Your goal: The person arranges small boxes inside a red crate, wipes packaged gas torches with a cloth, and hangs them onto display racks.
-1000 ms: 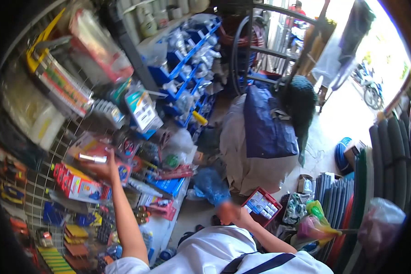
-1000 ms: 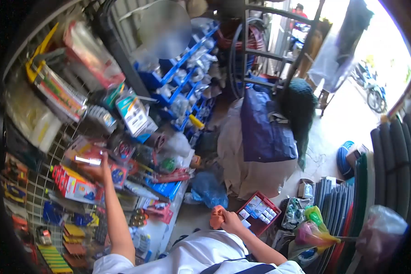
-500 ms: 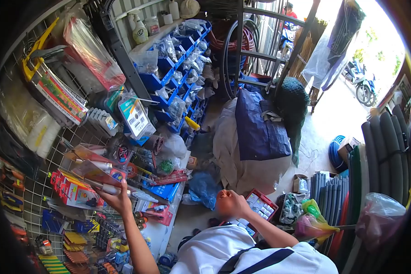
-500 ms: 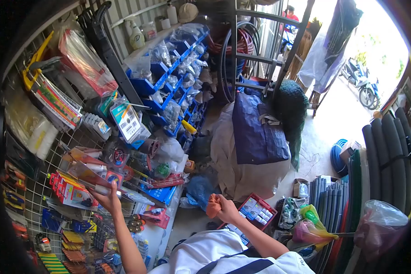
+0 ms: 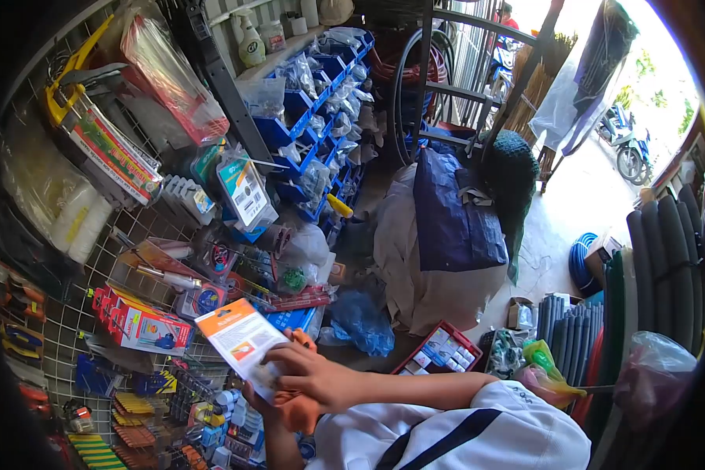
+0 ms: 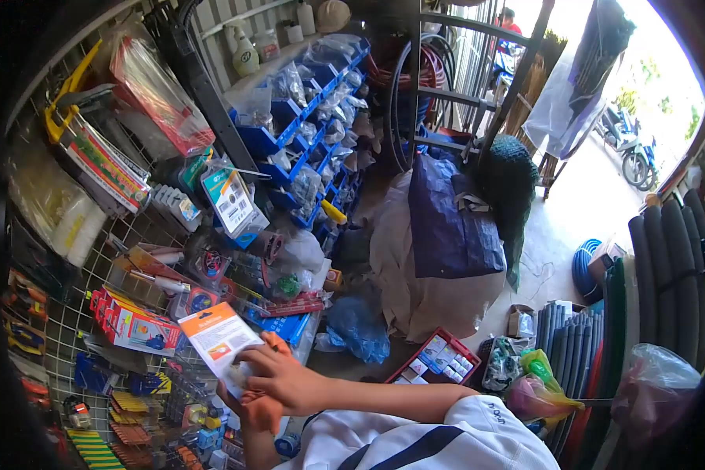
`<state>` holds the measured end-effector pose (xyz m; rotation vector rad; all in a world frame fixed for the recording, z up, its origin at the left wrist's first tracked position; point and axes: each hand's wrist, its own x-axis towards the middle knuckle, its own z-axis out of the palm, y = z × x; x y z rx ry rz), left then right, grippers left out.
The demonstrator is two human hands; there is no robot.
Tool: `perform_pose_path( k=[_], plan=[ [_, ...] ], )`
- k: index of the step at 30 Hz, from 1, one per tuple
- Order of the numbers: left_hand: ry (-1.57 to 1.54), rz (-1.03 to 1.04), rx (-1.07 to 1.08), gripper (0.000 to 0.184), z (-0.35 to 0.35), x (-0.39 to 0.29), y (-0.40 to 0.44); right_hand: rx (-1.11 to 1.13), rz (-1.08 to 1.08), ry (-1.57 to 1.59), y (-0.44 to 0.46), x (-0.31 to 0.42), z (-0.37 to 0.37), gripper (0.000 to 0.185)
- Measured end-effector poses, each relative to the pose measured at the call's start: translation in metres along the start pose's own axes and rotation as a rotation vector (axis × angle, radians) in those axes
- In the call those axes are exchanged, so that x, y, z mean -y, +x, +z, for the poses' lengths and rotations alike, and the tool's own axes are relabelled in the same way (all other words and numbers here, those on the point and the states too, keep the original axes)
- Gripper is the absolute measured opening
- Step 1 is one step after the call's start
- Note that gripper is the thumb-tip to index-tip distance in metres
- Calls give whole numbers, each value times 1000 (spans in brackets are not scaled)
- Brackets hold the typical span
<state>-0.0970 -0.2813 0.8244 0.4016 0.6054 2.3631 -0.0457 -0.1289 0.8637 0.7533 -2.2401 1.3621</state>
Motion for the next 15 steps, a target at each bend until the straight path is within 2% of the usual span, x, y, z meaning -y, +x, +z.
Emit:
perform_pose_path(
  k=[1,2,4,6,7,8,11,15],
  plan=[
    [-27,-3,-17,82,1,7,-4,33,56,41,4,0,14,42],
    [-41,5,-36,81,1,11,-8,77,87,18,5,5,17,58],
    [-49,39,-79,77,-9,14,-12,85,85,-27,11,6,21,72],
    [-56,69,-113,74,-19,14,-13,62,116,-55,22,11,3,76],
    [-61,84,-123,72,-22,15,-13,102,59,-285,30,-7,5,73],
    [-69,100,-131,71,-27,15,-13,54,84,-167,38,-15,2,70],
    [-101,125,-136,66,-45,18,-13,-52,129,-290,51,-33,-4,72],
    [-152,121,-30,67,-41,15,-6,98,65,-58,15,-15,12,81]
  ],
)
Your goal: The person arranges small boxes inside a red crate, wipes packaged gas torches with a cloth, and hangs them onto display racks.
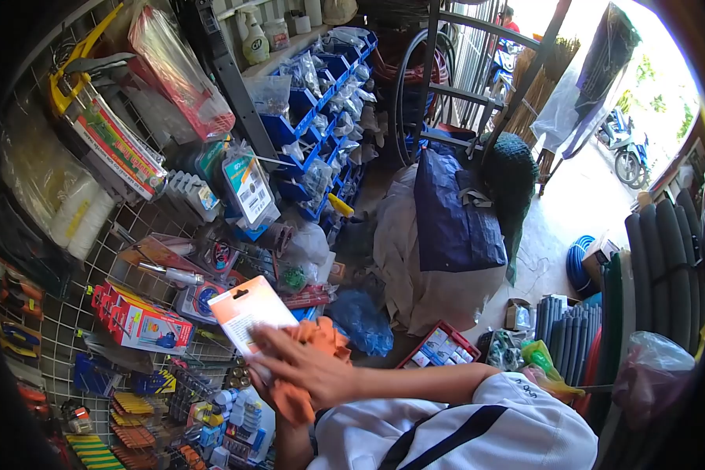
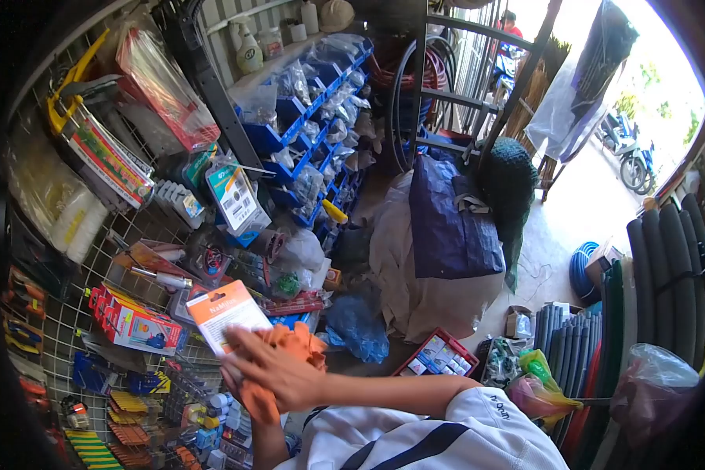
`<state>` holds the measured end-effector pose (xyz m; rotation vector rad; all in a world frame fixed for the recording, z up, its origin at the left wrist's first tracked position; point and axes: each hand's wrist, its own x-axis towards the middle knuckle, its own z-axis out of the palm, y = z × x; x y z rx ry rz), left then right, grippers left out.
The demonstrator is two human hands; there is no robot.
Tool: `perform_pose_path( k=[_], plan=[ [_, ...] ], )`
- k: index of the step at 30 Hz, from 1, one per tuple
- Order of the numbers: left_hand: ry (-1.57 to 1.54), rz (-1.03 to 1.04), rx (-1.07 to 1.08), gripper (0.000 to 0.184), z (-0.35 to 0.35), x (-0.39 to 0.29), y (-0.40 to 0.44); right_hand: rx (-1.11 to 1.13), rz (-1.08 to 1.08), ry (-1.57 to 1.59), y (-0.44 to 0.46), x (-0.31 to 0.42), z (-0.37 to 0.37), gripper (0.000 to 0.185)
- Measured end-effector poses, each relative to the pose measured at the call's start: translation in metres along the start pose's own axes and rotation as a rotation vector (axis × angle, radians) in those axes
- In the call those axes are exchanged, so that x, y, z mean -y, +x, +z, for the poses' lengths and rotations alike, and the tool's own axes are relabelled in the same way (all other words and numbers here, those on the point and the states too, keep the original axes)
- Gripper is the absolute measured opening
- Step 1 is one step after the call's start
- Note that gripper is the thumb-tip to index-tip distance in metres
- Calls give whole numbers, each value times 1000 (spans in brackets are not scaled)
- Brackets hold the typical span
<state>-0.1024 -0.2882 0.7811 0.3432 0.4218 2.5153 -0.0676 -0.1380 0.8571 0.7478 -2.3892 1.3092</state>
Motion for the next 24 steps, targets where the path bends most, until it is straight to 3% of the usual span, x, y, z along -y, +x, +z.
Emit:
perform_pose_path(
  k=[4,7,10,15,16,17,19,20,24],
  plan=[
    [22,-61,-17,71,13,5,2,14,4,14,-11,18,9,75],
    [43,-97,-43,74,20,10,2,9,-71,-117,9,-2,-3,76],
    [42,-94,-73,78,23,11,4,-11,-30,-58,30,-21,-20,76],
    [-31,-24,-176,83,23,0,10,-37,96,48,4,-15,1,93],
    [-83,-11,-203,84,22,-2,11,-7,131,-63,-5,-8,6,99],
    [-166,0,-230,85,22,-5,12,14,194,64,-18,-4,10,98],
    [245,46,-107,88,29,-8,22,-79,285,255,-41,0,18,90],
    [322,75,-37,89,38,-8,27,-104,285,246,-52,-7,22,87],
    [394,145,-157,92,29,-17,36,-153,318,144,-69,-18,3,71]
  ],
)
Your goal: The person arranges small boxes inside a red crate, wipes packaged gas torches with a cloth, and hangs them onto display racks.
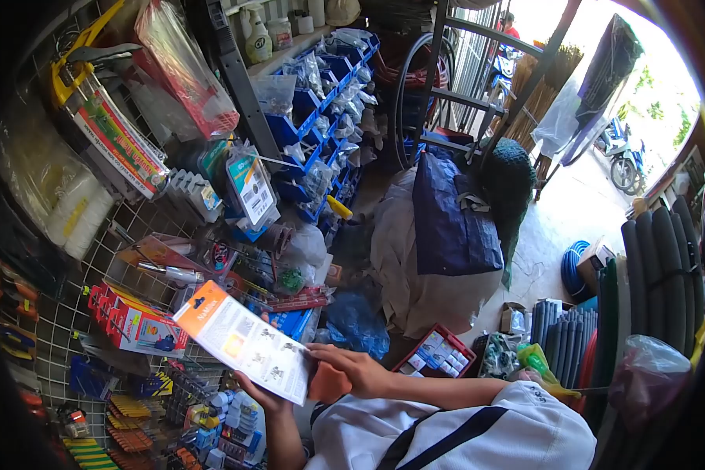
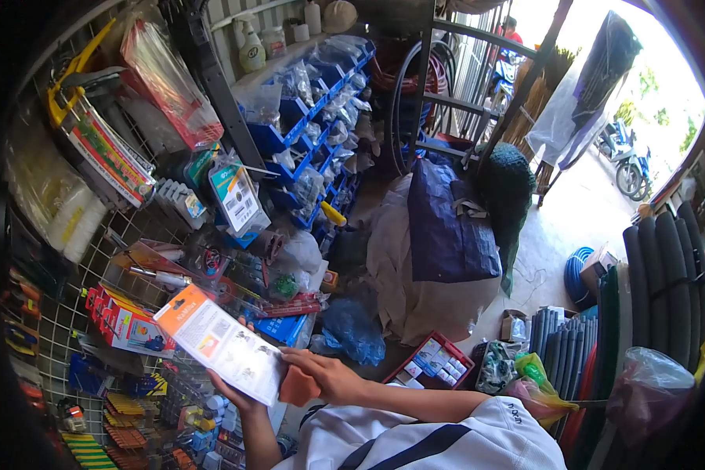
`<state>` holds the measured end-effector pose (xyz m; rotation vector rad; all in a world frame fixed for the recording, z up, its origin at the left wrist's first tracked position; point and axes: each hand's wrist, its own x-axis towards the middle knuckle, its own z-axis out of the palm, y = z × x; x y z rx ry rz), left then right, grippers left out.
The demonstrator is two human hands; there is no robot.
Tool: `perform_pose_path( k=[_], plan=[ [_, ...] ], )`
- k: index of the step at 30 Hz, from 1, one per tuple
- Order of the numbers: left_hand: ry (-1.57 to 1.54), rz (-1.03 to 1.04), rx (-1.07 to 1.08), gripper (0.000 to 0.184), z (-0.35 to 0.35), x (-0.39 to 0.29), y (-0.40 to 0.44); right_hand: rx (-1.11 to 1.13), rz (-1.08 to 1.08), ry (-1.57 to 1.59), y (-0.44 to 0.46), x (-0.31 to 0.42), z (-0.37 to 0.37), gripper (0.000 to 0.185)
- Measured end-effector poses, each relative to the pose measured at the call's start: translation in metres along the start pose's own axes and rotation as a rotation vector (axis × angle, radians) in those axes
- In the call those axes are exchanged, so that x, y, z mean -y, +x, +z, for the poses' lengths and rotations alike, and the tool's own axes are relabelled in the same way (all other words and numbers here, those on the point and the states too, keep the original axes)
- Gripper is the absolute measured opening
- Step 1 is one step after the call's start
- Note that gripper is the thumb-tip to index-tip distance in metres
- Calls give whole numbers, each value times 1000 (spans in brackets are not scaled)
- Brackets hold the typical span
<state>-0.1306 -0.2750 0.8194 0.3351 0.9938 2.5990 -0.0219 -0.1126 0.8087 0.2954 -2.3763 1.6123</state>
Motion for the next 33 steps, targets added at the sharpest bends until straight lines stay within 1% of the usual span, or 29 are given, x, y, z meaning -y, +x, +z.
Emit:
perform_pose_path(
  k=[1,2,3,5,7,8,9,11,12,13,14,15,17,18,20,21,22,23,24,26,27,28,29,31,33],
  plan=[
    [-82,-2,14,93,-3,-3,3,-4,69,7,-2,-2,-4,69],
    [-163,-3,27,94,-4,-6,8,-44,69,6,-4,-6,-10,68],
    [-244,-2,40,95,-5,-8,10,-67,210,25,-5,1,-19,67],
    [-267,-67,92,97,-5,-10,11,-172,282,183,-4,-4,-29,62],
    [-291,-137,140,99,-6,-10,8,-180,134,239,7,6,-42,63],
    [-249,-188,177,102,-12,-5,4,-186,60,266,18,20,-52,63],
    [-324,-225,260,98,10,-4,-4,-95,-85,186,30,42,-59,59],
    [-663,-260,19,94,-57,35,-33,124,-235,180,43,50,-36,63],
    [-623,-244,-17,93,-53,42,-42,209,-267,57,47,47,-20,65],
    [-493,-232,-23,93,-33,41,-44,291,-296,-68,53,48,-9,68],
    [-378,-219,-1,92,-14,37,-45,294,-341,-313,59,53,-10,74],
    [-321,-219,9,92,-9,37,-45,263,-364,-219,66,46,-11,80],
    [-232,-198,24,91,-2,35,-42,151,-366,-291,90,40,-23,81],
    [-189,-192,28,90,0,35,-40,92,-257,-280,97,32,-21,81],
    [-108,-175,21,89,3,36,-39,65,-138,-271,100,32,-27,81],
    [-55,-163,14,88,4,38,-38,48,-82,-265,101,32,-30,81],
    [-18,-170,11,88,4,38,-38,34,-78,-316,96,23,-24,83],
    [14,-156,6,87,6,39,-38,37,-100,-278,86,19,-19,83],
    [56,-252,45,86,2,31,-40,39,-119,-242,73,16,-15,84],
    [-29,-263,157,82,-2,32,-33,65,-141,-174,47,20,-10,83],
    [-54,-278,176,82,1,31,-34,89,-140,-137,34,25,-5,82],
    [-63,-285,182,81,3,32,-36,143,-161,-187,26,25,1,81],
    [-47,-286,178,81,7,34,-36,173,-176,-197,22,29,1,85],
    [1,-271,169,81,12,37,-37,123,-219,-185,29,28,-4,89],
    [101,-246,160,81,13,41,-40,54,-273,-258,48,23,-20,92]
  ],
)
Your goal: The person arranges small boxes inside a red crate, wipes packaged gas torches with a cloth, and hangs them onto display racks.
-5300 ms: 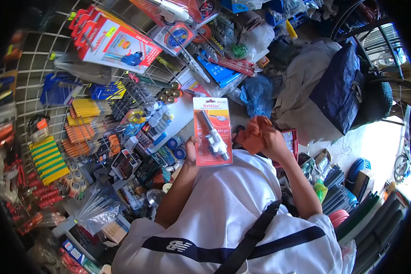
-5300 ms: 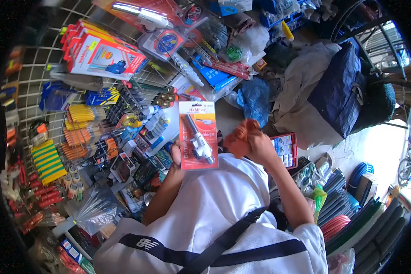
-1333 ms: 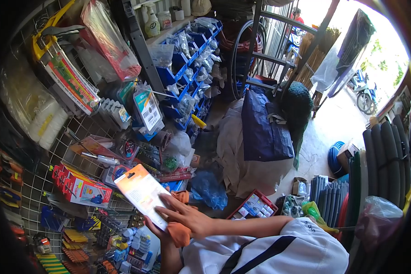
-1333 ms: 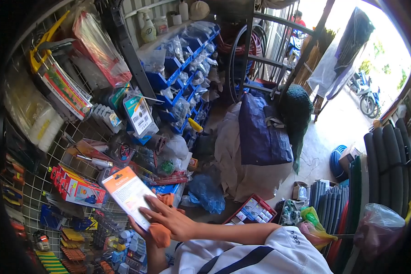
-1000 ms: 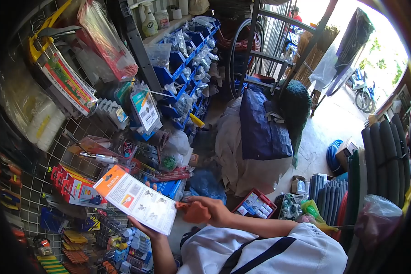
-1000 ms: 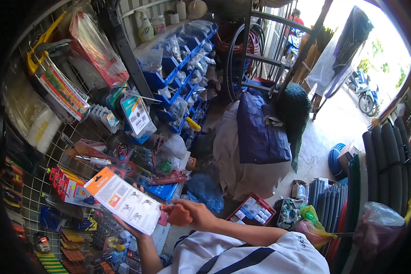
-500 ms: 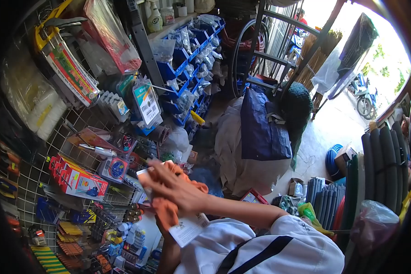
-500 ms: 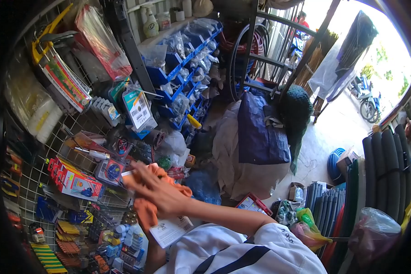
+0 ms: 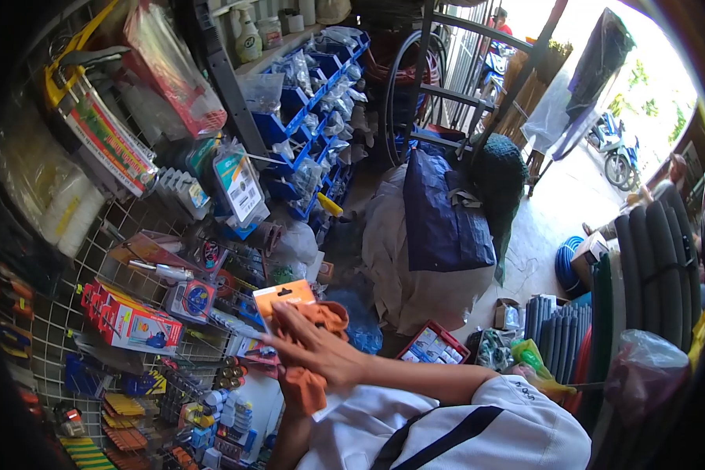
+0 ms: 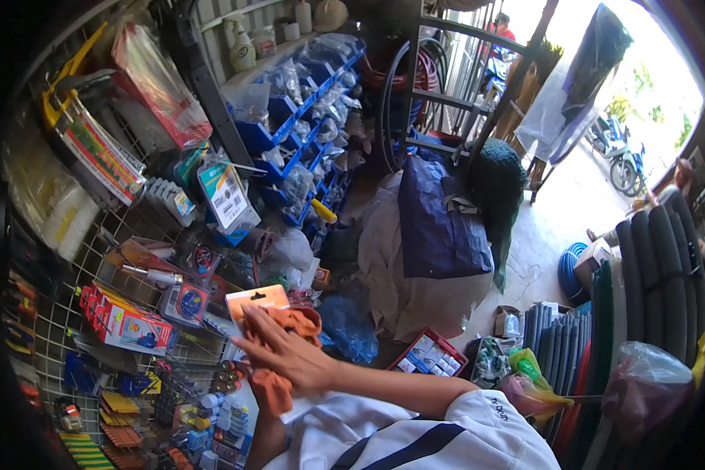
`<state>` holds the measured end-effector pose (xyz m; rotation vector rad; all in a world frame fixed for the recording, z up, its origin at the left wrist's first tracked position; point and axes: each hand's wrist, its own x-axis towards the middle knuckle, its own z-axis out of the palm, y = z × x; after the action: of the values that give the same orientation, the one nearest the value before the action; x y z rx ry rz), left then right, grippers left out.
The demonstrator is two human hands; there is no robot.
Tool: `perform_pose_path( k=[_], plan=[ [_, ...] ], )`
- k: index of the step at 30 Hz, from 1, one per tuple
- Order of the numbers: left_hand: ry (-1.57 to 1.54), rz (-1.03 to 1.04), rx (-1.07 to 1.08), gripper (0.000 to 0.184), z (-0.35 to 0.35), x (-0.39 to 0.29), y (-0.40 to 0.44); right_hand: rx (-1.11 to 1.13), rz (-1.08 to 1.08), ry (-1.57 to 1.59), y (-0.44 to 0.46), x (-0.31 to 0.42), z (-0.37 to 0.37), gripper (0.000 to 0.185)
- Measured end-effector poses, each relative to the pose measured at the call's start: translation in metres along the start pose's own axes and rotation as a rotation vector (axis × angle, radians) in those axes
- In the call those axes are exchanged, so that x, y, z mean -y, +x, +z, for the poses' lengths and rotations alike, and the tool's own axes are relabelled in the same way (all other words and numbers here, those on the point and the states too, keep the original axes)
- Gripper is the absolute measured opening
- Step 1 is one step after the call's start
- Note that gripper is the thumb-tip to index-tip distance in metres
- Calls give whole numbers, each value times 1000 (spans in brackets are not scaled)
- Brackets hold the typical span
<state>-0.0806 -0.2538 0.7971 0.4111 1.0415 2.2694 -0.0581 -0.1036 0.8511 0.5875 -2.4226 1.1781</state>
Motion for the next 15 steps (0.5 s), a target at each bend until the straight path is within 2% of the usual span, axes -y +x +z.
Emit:
perform_pose_path(
  k=[1,2,5,6,8,10,11,12,14,15],
  plan=[
    [53,10,-8,81,2,1,3,24,17,19,7,-11,-5,91],
    [112,20,-11,81,3,1,2,-47,13,-15,12,-24,-5,90],
    [177,35,10,81,2,0,2,-137,251,-172,8,-32,-15,86],
    [5,10,24,82,3,-3,-2,-180,362,5,0,-29,-15,82],
    [16,-66,-34,85,-11,-7,-10,-108,505,168,-24,-30,-13,78],
    [-66,-37,-122,82,-25,-5,-15,-168,581,410,-51,-41,14,70],
    [-174,-46,-91,86,-19,-15,-8,-207,624,530,-65,-46,28,66],
    [-199,-41,-6,87,-3,-27,1,-282,622,761,-71,-48,43,61],
    [-256,1,-27,88,1,-34,7,-455,592,1218,-75,-50,69,50],
    [-315,-28,-144,84,3,-38,8,-341,656,1211,-68,-43,65,41]
  ],
)
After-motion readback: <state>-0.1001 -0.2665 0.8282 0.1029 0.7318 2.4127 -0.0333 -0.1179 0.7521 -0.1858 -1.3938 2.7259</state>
